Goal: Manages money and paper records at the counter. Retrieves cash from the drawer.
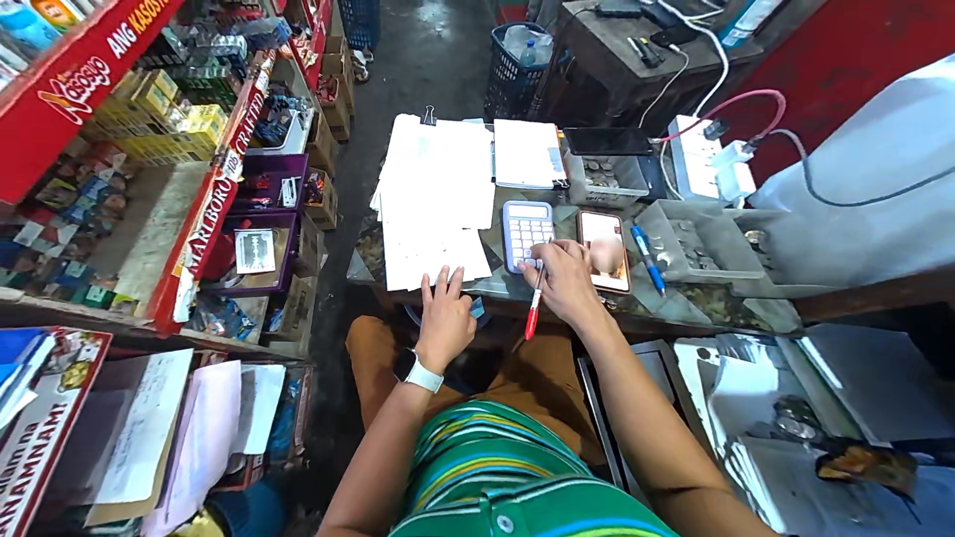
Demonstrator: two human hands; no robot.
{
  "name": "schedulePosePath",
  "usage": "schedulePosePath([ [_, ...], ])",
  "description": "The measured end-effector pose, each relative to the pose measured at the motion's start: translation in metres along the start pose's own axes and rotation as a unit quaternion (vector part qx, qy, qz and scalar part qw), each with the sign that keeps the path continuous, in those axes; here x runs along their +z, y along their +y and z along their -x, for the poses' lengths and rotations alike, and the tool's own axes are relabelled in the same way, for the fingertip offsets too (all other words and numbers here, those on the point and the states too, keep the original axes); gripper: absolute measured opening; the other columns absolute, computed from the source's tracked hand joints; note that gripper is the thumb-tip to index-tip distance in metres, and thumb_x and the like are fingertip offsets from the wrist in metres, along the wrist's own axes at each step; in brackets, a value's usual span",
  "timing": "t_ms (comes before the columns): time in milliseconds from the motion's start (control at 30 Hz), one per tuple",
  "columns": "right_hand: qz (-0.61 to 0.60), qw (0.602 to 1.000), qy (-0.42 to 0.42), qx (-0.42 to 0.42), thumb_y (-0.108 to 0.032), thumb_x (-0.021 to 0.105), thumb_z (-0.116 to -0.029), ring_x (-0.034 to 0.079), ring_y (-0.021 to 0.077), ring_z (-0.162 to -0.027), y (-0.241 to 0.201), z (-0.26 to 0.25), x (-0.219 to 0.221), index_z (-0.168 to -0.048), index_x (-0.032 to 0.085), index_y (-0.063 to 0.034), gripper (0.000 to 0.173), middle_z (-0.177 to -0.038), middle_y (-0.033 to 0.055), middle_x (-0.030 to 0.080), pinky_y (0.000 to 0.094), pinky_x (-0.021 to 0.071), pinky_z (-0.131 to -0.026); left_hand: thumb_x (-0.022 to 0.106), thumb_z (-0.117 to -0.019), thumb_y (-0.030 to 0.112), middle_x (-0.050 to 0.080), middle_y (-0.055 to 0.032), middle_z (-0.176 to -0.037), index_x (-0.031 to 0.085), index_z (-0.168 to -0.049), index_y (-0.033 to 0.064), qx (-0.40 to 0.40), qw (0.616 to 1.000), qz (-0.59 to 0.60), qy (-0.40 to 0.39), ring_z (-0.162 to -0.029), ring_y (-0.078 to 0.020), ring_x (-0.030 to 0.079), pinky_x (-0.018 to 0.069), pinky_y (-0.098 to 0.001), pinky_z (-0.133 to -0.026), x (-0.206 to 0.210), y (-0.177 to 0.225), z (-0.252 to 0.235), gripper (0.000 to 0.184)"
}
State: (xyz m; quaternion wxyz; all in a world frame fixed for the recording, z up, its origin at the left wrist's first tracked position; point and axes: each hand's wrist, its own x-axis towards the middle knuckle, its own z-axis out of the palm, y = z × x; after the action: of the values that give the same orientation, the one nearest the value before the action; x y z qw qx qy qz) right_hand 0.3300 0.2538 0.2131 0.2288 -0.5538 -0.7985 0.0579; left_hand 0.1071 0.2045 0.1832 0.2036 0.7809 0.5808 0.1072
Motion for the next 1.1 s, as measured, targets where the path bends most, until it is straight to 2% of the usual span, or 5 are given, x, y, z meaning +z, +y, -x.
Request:
schedulePosePath([
  [467,0.006,0.999,-0.052,0.004,-0.042,0.058,-0.1030,0.058,0.0450,-0.122,0.000,-0.012,-0.002,-0.110,0.069,0.0005,0.044,-0.106,0.0189,0.072,0.0662,0.0291,-0.113,0.056,-0.0977,0.017,0.032,-0.0139,-0.167,0.077,-0.105,0.0036,0.002,1.000,-0.004,0.000,-0.158,-0.0362,0.018,0.0038,-0.0673,-0.123,0.002,-0.001,0.000,0.026],
  [800,-0.064,0.992,0.049,0.094,-0.004,0.053,-0.0982,0.067,0.0482,-0.104,-0.005,0.008,-0.015,-0.130,0.056,0.0106,0.036,-0.116,0.0305,0.067,0.0622,0.0486,-0.098,0.057,-0.0989,0.018,0.037,-0.0179,-0.164,0.075,-0.110,0.0020,0.007,1.000,0.026,0.011,-0.156,-0.0368,0.024,0.0080,-0.0670,-0.123,-0.008,-0.002,0.000,0.026],
  [867,-0.116,0.987,0.076,0.075,-0.002,0.047,-0.0988,0.070,0.0397,-0.091,-0.015,0.002,-0.012,-0.128,0.058,0.0088,0.033,-0.106,0.0259,0.071,0.0545,0.0555,-0.084,0.058,-0.0986,0.018,0.041,-0.0207,-0.160,0.075,-0.107,0.0013,0.007,0.998,0.039,0.039,-0.154,-0.0376,0.029,0.0119,-0.0677,-0.123,-0.010,-0.006,-0.003,0.025],
  [967,-0.228,0.970,0.052,0.067,-0.005,0.045,-0.1008,0.063,0.0325,-0.102,-0.031,-0.013,-0.002,-0.135,0.063,0.0016,0.039,-0.115,0.0237,0.066,0.0466,0.0526,-0.089,0.058,-0.0985,0.020,0.043,-0.0221,-0.158,0.075,-0.108,0.0017,0.000,0.998,0.049,0.042,-0.154,-0.0389,0.028,0.0110,-0.0679,-0.123,-0.013,-0.016,-0.008,0.026],
  [1100,-0.316,0.944,-0.020,0.096,-0.007,0.054,-0.1006,0.065,0.0216,-0.091,-0.054,-0.043,0.018,-0.116,0.070,0.0010,0.024,-0.107,0.0171,0.070,0.0395,0.0541,-0.081,0.060,-0.0974,0.019,0.042,-0.0183,-0.160,0.076,-0.107,0.0026,-0.003,0.998,0.053,0.041,-0.156,-0.0387,0.023,0.0075,-0.0672,-0.124,-0.011,-0.022,-0.005,0.025],
])
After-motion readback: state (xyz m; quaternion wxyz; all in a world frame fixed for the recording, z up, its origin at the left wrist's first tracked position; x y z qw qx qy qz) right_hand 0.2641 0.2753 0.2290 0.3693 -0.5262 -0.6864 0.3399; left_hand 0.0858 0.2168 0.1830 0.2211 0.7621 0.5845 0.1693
